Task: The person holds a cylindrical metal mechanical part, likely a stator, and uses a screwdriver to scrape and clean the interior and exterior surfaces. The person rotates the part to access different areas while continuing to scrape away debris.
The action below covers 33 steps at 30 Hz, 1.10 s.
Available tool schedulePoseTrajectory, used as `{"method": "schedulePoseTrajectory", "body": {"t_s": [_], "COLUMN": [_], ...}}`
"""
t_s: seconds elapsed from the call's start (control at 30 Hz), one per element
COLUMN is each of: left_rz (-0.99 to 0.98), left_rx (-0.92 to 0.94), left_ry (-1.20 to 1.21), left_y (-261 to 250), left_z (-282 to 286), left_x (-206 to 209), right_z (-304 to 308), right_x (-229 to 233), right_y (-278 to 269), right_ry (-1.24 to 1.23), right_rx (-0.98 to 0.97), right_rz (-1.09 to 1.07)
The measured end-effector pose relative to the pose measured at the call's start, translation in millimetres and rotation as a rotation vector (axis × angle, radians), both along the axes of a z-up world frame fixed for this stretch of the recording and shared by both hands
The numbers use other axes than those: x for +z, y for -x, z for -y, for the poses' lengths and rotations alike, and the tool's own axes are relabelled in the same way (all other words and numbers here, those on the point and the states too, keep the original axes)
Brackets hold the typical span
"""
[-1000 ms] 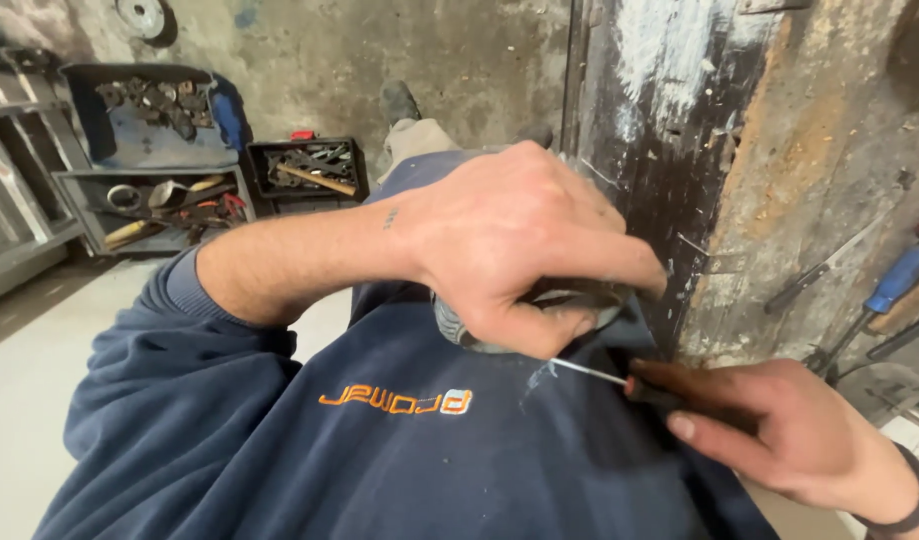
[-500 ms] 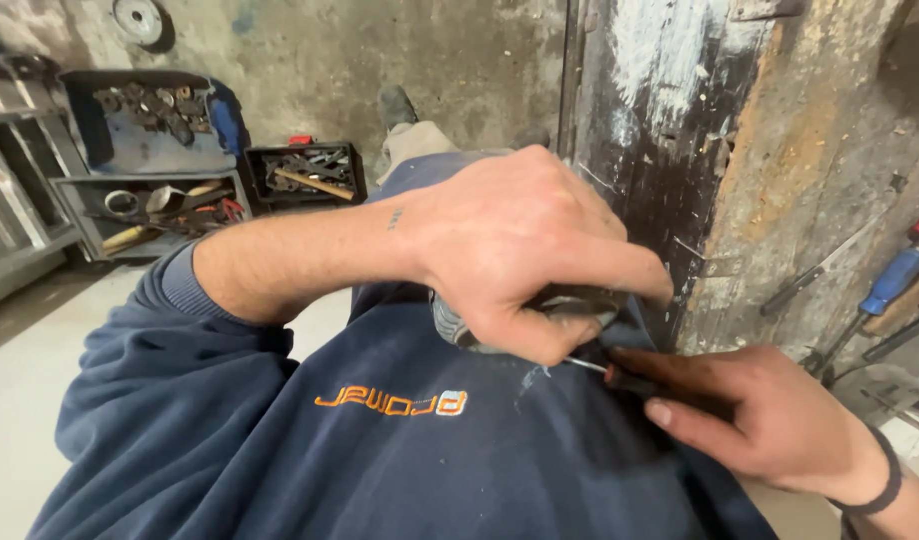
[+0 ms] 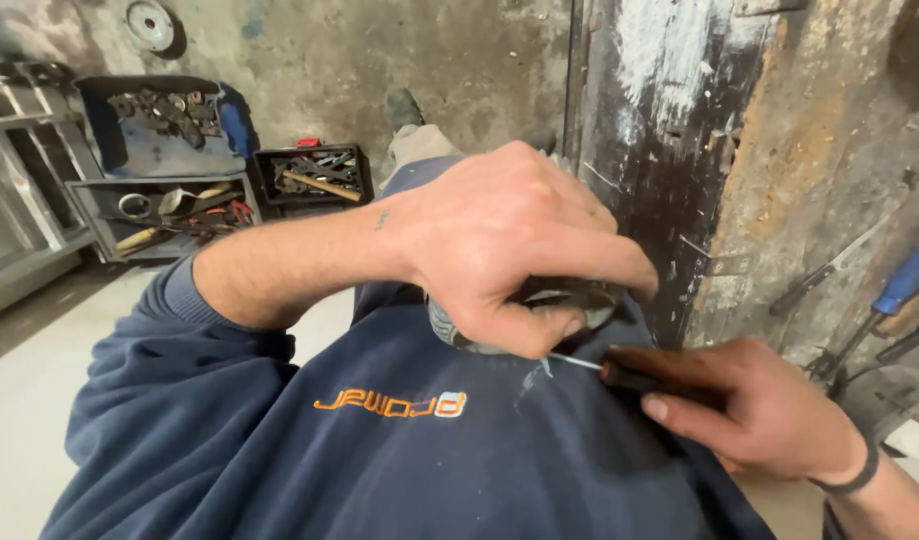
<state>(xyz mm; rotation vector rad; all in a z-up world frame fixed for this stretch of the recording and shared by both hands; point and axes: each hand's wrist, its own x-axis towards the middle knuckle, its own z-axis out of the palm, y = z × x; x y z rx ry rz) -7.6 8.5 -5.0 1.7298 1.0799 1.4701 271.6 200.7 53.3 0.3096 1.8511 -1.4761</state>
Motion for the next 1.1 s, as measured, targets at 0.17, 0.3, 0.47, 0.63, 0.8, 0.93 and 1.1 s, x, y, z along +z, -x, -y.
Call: {"method": "schedulePoseTrajectory", "body": {"t_s": [0.17, 0.3, 0.47, 0.63, 0.8, 0.93, 1.1], "left_rz": [0.008, 0.029, 0.04, 0.105, 0.186, 0.233, 0.245], "left_rx": [-0.01, -0.047, -0.046, -0.063, -0.03, 0.019, 0.094], "left_ry": [0.002, -0.006, -0.009, -0.005, -0.015, -0.002, 0.008], "left_y": [0.5, 1.2, 5.7, 13.8, 15.2, 9.4, 5.9], "left_z": [1.9, -2.4, -0.7, -1.4, 11.6, 21.3, 31.4], "left_x": [0.3, 4.1, -0.4, -12.5, -22.8, -30.3, -33.9], "right_z": [1.4, 9.4, -8.4, 6.3, 24.2, 26.8, 24.1], "right_x": [2.0, 11.4, -14.1, -31.0, -28.9, -30.9, -33.8], "right_y": [3.2, 29.4, -5.0, -6.3, 7.0, 9.6, 6.1], "right_ry": [-0.139, -0.118, -0.041, 0.035, 0.15, 0.183, 0.134], "right_rx": [0.104, 0.08, 0.068, -0.087, -0.168, -0.182, -0.127], "right_rz": [0.293, 0.399, 0.207, 0.016, -0.113, -0.133, -0.062]}}
